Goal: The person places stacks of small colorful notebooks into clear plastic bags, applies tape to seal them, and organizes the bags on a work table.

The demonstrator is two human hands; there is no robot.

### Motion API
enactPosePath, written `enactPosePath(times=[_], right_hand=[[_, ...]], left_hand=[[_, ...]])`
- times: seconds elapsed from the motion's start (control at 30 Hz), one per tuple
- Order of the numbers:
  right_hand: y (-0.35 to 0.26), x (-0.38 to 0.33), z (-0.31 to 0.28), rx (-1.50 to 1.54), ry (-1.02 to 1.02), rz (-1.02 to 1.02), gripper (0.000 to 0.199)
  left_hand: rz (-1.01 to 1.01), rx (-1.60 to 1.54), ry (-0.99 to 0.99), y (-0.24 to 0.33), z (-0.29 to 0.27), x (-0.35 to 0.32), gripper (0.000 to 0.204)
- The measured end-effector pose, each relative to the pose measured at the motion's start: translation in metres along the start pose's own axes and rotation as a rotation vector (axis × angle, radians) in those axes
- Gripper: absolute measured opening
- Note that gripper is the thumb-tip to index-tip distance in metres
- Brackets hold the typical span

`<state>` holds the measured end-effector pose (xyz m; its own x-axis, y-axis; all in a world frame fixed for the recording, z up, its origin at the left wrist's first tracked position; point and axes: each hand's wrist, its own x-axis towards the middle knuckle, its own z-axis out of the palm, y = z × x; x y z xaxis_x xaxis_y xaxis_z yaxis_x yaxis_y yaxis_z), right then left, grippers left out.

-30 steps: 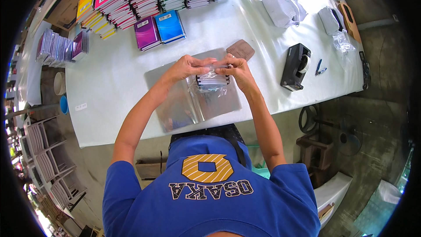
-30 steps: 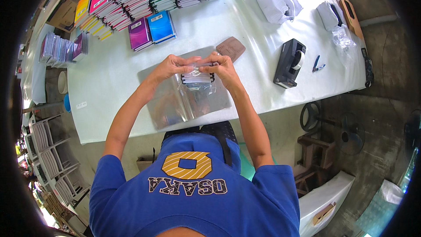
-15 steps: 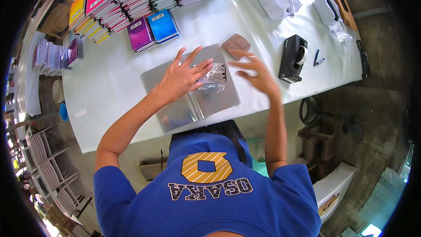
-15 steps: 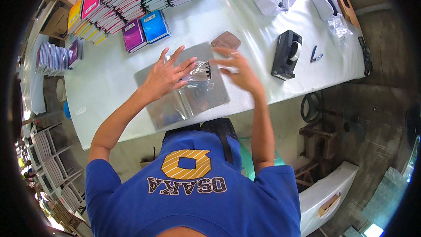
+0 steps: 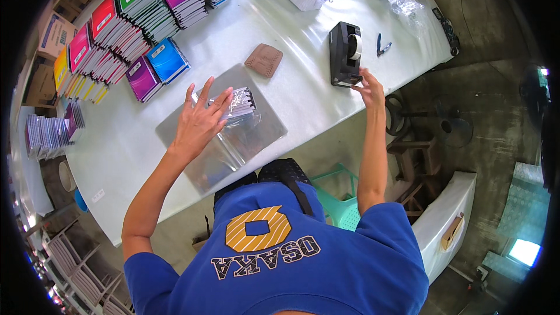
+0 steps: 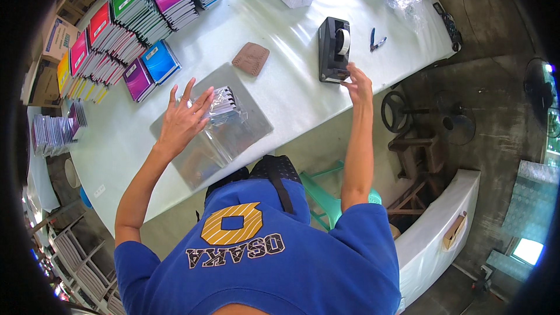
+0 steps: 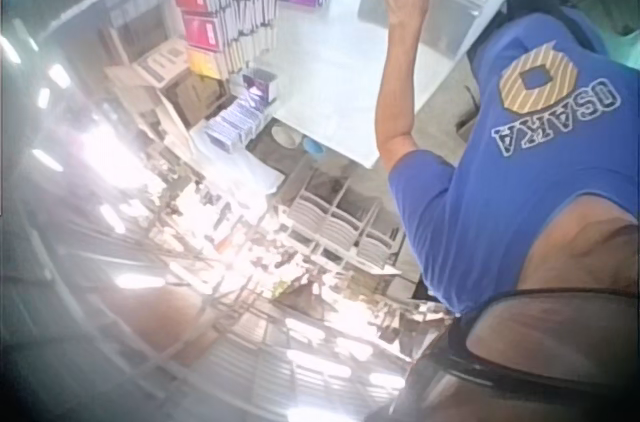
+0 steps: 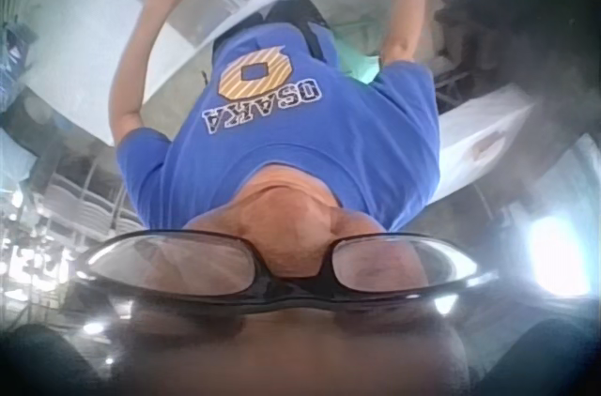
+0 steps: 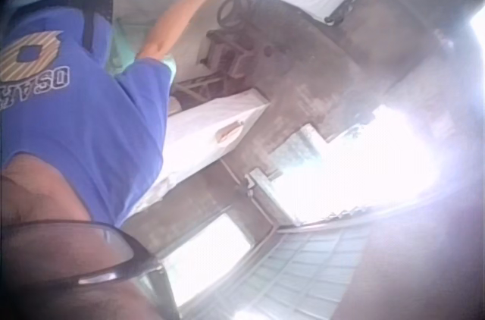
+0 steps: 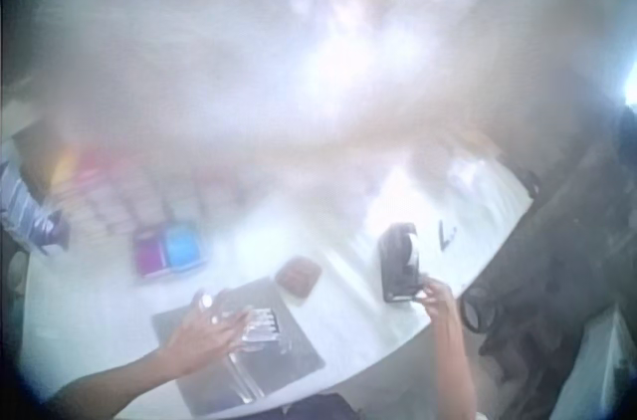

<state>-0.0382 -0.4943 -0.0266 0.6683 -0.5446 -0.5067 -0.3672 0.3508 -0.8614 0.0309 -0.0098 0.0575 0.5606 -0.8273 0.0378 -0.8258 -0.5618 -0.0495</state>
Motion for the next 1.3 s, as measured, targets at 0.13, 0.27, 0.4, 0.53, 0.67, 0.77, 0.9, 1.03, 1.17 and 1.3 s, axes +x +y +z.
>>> enactPosePath(times=[0.13, 0.27, 0.4, 0.53, 0.67, 0.77, 0.9, 1.03, 1.17, 1.3], right_hand=[[0.051, -0.015, -0.019, 0.184, -0.011, -0.264, 0.029], [0.031, -0.05, 0.03, -1.248, 0.729, -0.357, 0.03], [0.023, -0.107, 0.092, -0.436, -0.002, -0.301, 0.025], [0.008, -0.207, 0.224, -0.072, -0.494, 0.157, 0.027], [0.038, -0.219, 0.257, -0.028, -0.446, 0.188, 0.029], [0.065, -0.228, 0.256, -0.082, -0.265, 0.104, 0.033], [0.078, -0.229, 0.261, -0.019, -0.22, 0.139, 0.037], [0.103, -0.219, 0.258, -0.102, -0.129, 0.046, 0.047], [0.119, -0.203, 0.253, -0.577, -0.14, -0.105, 0.05], [0.127, -0.176, 0.234, -0.679, -0.256, -0.28, 0.049]], left_hand=[[0.001, -0.016, 0.026, 0.001, -0.001, 0.004, 0.069], [-0.038, 0.016, 0.001, -0.004, 0.002, -0.012, 0.068], [-0.025, -0.01, 0.036, -0.001, 0.005, -0.005, 0.065], [-0.016, -0.037, 0.071, -0.002, 0.01, -0.004, 0.064], [-0.025, -0.057, 0.117, -0.002, 0.014, -0.004, 0.063], [-0.012, -0.069, 0.109, 0.002, 0.016, -0.007, 0.061], [-0.046, -0.087, 0.127, -0.002, 0.02, -0.009, 0.056], [-0.081, -0.296, 0.059, -0.014, 0.017, 0.011, 0.058], [-0.079, -0.983, -0.2, -0.038, 0.046, 0.032, 0.071], [-0.078, -0.618, -0.416, -0.033, 0.025, 0.051, 0.084]])
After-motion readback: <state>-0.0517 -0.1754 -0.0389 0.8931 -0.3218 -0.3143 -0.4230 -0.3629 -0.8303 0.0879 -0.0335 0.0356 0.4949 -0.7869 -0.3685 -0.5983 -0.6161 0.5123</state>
